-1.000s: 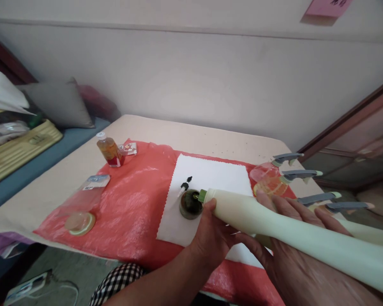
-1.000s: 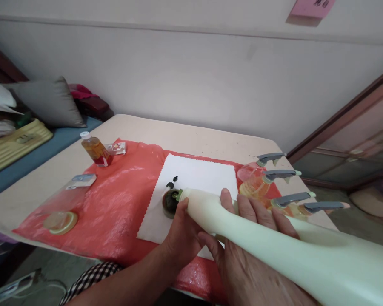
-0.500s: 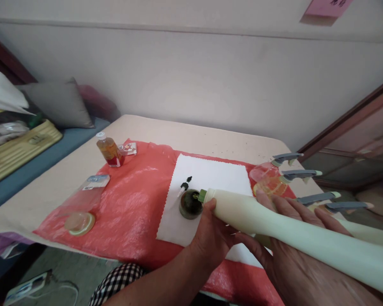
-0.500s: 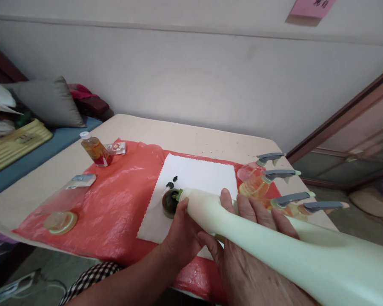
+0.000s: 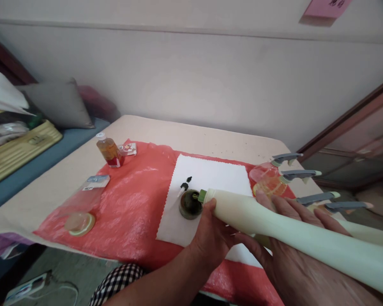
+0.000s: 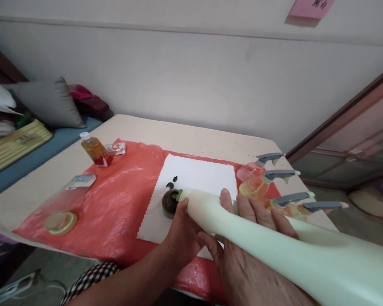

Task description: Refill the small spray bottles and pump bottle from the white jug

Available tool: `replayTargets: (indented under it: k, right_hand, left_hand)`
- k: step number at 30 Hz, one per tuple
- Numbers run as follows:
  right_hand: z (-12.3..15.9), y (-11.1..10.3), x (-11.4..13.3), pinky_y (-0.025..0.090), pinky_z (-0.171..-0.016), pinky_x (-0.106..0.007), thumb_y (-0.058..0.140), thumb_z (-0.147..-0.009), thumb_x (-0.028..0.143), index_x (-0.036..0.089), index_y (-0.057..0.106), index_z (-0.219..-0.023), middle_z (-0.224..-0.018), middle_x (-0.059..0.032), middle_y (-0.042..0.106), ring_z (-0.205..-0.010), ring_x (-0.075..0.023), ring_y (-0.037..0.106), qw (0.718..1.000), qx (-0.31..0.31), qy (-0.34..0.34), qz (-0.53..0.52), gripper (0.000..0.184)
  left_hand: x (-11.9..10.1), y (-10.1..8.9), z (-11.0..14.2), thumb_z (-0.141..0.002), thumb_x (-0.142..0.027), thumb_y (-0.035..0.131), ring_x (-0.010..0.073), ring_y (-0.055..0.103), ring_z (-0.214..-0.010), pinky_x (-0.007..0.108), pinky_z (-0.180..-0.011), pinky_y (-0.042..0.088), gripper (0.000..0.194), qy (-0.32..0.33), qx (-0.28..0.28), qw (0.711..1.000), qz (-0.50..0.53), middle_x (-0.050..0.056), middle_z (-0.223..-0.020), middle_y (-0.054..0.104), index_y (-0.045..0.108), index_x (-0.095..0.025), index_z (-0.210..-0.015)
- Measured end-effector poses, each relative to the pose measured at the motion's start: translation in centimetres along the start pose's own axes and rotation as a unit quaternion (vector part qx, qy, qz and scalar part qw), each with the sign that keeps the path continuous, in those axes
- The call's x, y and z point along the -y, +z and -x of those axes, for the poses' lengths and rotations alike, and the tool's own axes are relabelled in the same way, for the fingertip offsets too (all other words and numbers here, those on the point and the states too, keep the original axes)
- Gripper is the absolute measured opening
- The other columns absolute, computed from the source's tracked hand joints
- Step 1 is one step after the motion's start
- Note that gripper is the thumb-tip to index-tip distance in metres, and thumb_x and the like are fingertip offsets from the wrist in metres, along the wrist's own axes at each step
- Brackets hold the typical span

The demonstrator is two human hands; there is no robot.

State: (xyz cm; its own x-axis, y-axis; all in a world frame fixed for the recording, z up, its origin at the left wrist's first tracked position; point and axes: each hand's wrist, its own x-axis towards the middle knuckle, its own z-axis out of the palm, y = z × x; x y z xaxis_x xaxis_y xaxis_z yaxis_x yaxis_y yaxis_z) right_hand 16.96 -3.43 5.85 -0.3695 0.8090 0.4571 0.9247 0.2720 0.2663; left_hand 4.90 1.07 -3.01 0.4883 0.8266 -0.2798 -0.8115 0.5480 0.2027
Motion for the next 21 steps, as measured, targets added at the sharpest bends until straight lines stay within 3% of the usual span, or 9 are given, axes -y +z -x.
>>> replayTargets:
  k: [9, 16, 21]
  right_hand:
    - [-0.6, -0.9, -1.1, 0.046, -0.101, -0.067, 0.040, -0.096, 0.040, 0.014, 0.064, -0.130, -0.132, -0.0229, 0.062, -0.127, -0.0468, 0.054, 0.993, 0.051, -0.077, 0.074, 0.050]
    - [-0.2, 0.1, -0.2, 0.039, -0.108, -0.068, 0.036, -0.097, 0.041, 0.014, 0.062, -0.132, -0.138, -0.0210, 0.058, -0.137, -0.0450, 0.044, 0.999, 0.018, -0.012, 0.030, 0.051]
    - [-0.2, -0.4, -0.9, 0.040, -0.106, -0.069, 0.040, -0.096, 0.034, 0.023, 0.064, -0.131, -0.135, -0.0155, 0.062, -0.136, -0.0427, 0.046, 0.997, 0.047, -0.053, 0.024, 0.044]
  left_hand:
    - [-0.1, 0.0, -0.1, -0.083, -0.061, 0.056, 0.0251, 0.063, -0.091, 0.028, -0.063, 0.044, 0.063, -0.010, -0.015, 1.000, -0.015, 0.013, -0.109, 0.070, 0.067, -0.012, -0.122]
    - [-0.1, 0.0, 0.0, -0.084, -0.060, 0.055, 0.0235, 0.063, -0.091, 0.028, -0.064, 0.045, 0.061, -0.006, -0.013, 1.000, -0.010, 0.012, -0.109, 0.070, 0.068, -0.013, -0.120]
    - [0.0, 0.0, -0.1, -0.083, -0.060, 0.056, 0.0240, 0.061, -0.090, 0.030, -0.068, 0.046, 0.063, -0.006, -0.015, 1.000, -0.009, 0.012, -0.108, 0.069, 0.067, -0.012, -0.123]
